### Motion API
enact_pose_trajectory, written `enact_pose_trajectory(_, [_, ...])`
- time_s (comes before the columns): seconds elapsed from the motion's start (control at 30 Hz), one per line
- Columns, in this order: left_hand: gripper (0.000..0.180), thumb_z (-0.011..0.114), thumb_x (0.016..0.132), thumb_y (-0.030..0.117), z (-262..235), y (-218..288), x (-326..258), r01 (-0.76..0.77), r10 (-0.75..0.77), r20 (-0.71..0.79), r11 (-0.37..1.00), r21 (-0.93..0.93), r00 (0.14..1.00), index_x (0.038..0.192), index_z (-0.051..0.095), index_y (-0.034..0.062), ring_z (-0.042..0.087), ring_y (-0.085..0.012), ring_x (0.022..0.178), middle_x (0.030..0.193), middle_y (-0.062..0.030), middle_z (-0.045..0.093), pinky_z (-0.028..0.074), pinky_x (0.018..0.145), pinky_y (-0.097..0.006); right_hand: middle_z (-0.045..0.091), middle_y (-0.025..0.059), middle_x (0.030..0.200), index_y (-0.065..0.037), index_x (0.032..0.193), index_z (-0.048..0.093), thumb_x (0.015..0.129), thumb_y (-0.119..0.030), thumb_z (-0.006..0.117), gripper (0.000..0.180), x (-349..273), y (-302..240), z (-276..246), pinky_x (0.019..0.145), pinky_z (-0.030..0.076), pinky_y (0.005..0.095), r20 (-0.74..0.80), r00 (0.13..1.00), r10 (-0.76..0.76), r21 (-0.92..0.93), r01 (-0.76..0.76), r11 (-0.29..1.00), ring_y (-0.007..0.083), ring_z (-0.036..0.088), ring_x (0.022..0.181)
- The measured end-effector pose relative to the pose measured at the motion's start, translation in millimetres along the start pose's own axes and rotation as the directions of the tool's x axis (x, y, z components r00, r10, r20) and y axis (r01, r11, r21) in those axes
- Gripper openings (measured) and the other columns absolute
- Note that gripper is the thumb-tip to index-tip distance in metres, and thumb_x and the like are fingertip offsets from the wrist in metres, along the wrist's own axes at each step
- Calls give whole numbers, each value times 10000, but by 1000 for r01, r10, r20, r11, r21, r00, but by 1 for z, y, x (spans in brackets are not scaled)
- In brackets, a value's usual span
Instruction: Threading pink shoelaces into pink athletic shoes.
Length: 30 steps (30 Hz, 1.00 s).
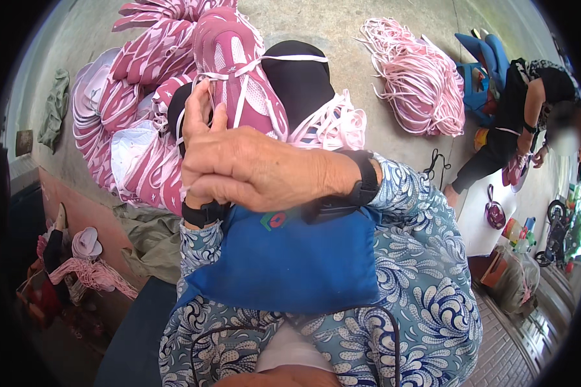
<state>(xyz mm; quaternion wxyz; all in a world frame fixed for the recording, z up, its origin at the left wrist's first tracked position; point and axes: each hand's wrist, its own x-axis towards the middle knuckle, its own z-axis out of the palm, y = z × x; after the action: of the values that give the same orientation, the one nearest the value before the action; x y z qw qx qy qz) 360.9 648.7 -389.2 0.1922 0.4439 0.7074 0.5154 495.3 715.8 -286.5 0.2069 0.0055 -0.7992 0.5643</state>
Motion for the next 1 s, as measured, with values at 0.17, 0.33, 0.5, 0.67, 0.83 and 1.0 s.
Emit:
enact_pose_trajectory(0.17, [453,588,768,14,-5,3,15,-124,98,110,959,256,989,1197,453,-33,529,-387,1036,1120,-233,528,440,892,-414,548,151,793,-18,897,530,845,-157,597,163,5,44,14,578,470,380,-481,870,109,-525,-385,759,327,594,714])
enact_pose_trajectory(0.33, [374,584,804,38,-5,2,19,-171,183,1,917,359,983,1166,507,-13,553,-374,980,1078,-217,549,455,839,-411,572,125,783,-47,829,536,833,-228,590,189,8,88,18,535,479,401,-464,877,128,-734,-461,499,322,609,668])
enact_pose_trajectory(0.5, [285,571,840,69,-16,-3,29,-192,174,81,902,386,981,1116,569,-1,578,-362,926,1012,-204,584,463,801,-400,579,97,779,-66,795,543,834,-243,581,185,12,87,23,506,480,396,-460,884,86,-779,-448,438,311,609,628])
enact_pose_trajectory(0.67, [203,545,842,31,-27,-12,40,-263,209,220,931,253,953,1027,620,-3,600,-363,873,931,-195,611,479,775,-401,572,81,771,-75,821,558,830,-253,596,182,9,100,26,486,484,374,-450,893,9,-802,-409,435,270,619,628])
enact_pose_trajectory(0.83, [160,546,834,1,-28,-14,38,-337,308,230,936,102,923,968,622,-39,606,-361,834,892,-199,615,477,731,-387,553,74,756,-66,832,540,844,-234,572,171,1,105,28,474,482,344,-416,908,-50,-836,-360,415,241,618,631])
enact_pose_trajectory(1.0, [155,538,832,18,-30,1,37,-269,221,242,944,188,945,964,609,-24,600,-345,822,878,-182,607,466,720,-381,574,145,741,5,748,592,748,-137,567,143,17,91,22,523,502,364,-210,977,37,-884,-206,420,279,632,650])
